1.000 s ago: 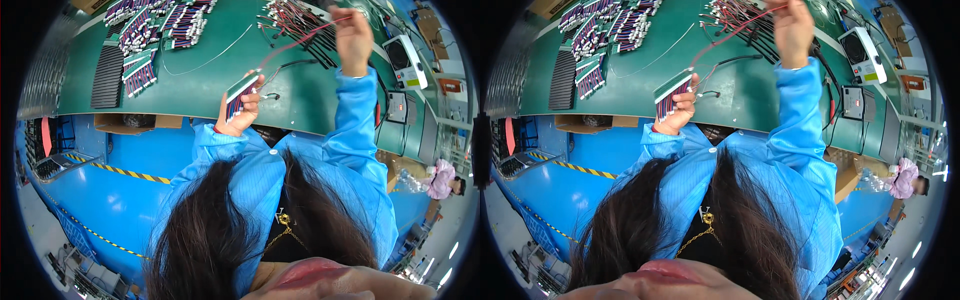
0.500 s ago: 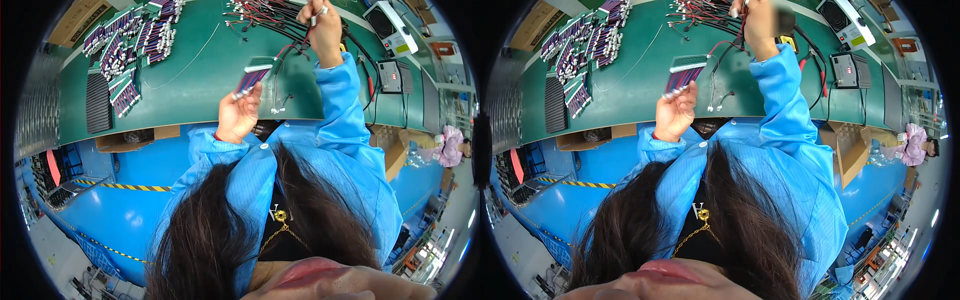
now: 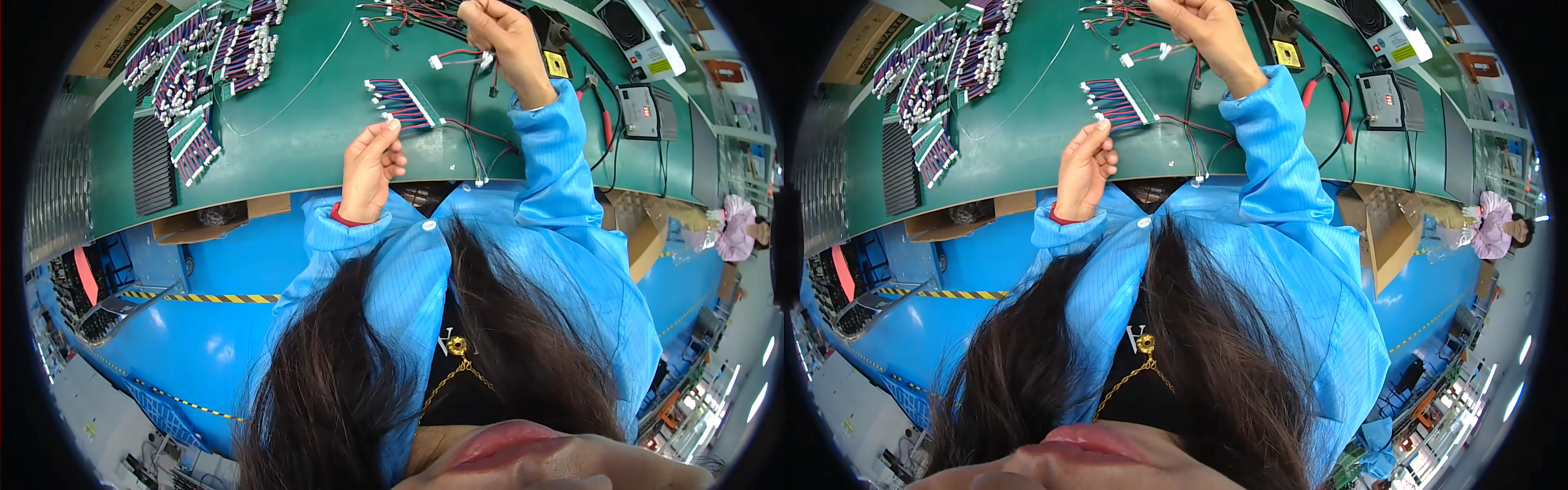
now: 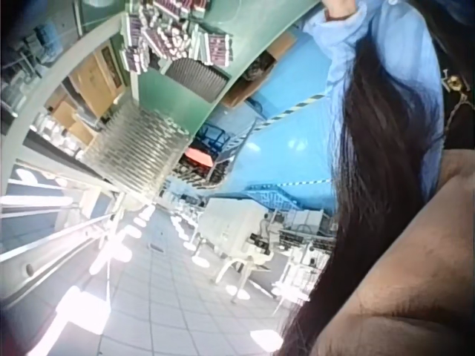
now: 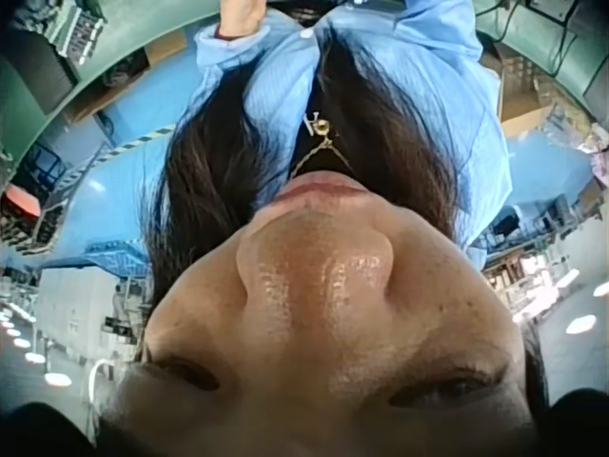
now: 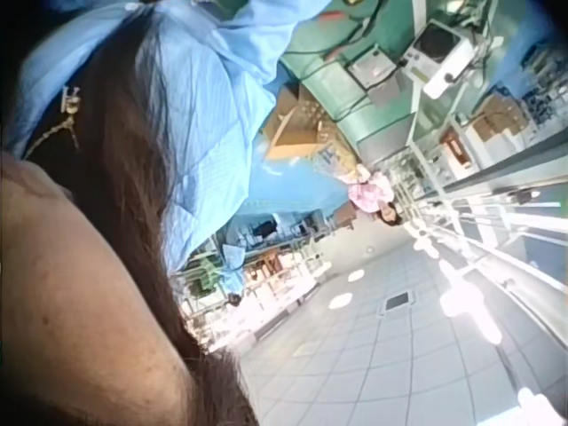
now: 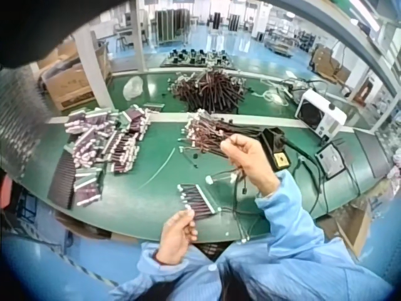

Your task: Assembling wiring harnesses by plugging colored wires into connectors on a printed circuit board.

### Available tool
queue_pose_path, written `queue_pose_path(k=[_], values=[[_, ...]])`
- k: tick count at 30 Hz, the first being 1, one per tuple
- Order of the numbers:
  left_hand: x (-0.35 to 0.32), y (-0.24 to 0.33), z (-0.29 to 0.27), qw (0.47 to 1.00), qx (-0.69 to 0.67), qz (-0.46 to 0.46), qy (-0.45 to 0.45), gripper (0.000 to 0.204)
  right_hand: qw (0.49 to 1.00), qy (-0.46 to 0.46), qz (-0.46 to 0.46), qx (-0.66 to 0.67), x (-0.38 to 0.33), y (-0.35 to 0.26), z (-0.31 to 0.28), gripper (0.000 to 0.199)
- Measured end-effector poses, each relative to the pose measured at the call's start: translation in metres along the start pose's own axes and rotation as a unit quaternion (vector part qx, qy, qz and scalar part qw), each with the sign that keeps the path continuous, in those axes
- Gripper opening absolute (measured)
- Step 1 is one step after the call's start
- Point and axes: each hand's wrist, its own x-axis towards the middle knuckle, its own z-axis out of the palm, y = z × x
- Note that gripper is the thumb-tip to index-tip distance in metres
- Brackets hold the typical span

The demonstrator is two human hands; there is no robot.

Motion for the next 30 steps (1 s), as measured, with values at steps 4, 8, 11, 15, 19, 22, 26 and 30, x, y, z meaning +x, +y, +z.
queue_pose_path(k=[4, 8, 11, 15, 19, 22, 26, 30], values=[[0.000, 0.004, 0.013, 0.997, 0.065, 0.030, 0.010, 0.010, 0.996, 0.083, -0.013, -0.039, -0.024, -0.027, -0.005, 0.016], [-0.002, 0.005, 0.013, 0.999, 0.002, 0.042, -0.026, 0.007, 0.980, 0.170, -0.047, 0.093, -0.030, -0.025, -0.035, 0.015], [0.001, 0.000, 0.001, 0.998, -0.021, 0.021, -0.051, 0.007, 0.981, 0.091, -0.013, 0.173, -0.045, -0.047, -0.060, 0.013], [0.006, -0.004, 0.006, 0.997, -0.036, -0.008, -0.075, 0.008, 0.973, 0.025, -0.010, 0.228, -0.059, -0.060, -0.073, 0.017], [0.004, 0.005, 0.024, 0.998, -0.015, -0.023, -0.056, 0.012, 0.980, 0.060, -0.092, 0.168, -0.066, -0.050, -0.063, 0.015], [0.001, 0.012, 0.037, 0.998, 0.036, -0.044, -0.008, 0.017, 0.990, -0.027, -0.027, 0.132, -0.072, -0.052, -0.063, 0.015], [0.010, 0.004, 0.032, 0.999, 0.022, -0.030, 0.004, 0.020, 0.998, -0.034, 0.036, 0.042, -0.082, -0.066, -0.053, 0.016], [0.016, -0.003, 0.019, 1.000, -0.011, -0.011, -0.012, 0.021, 0.996, -0.005, 0.075, -0.047, -0.090, -0.070, -0.044, 0.017]])
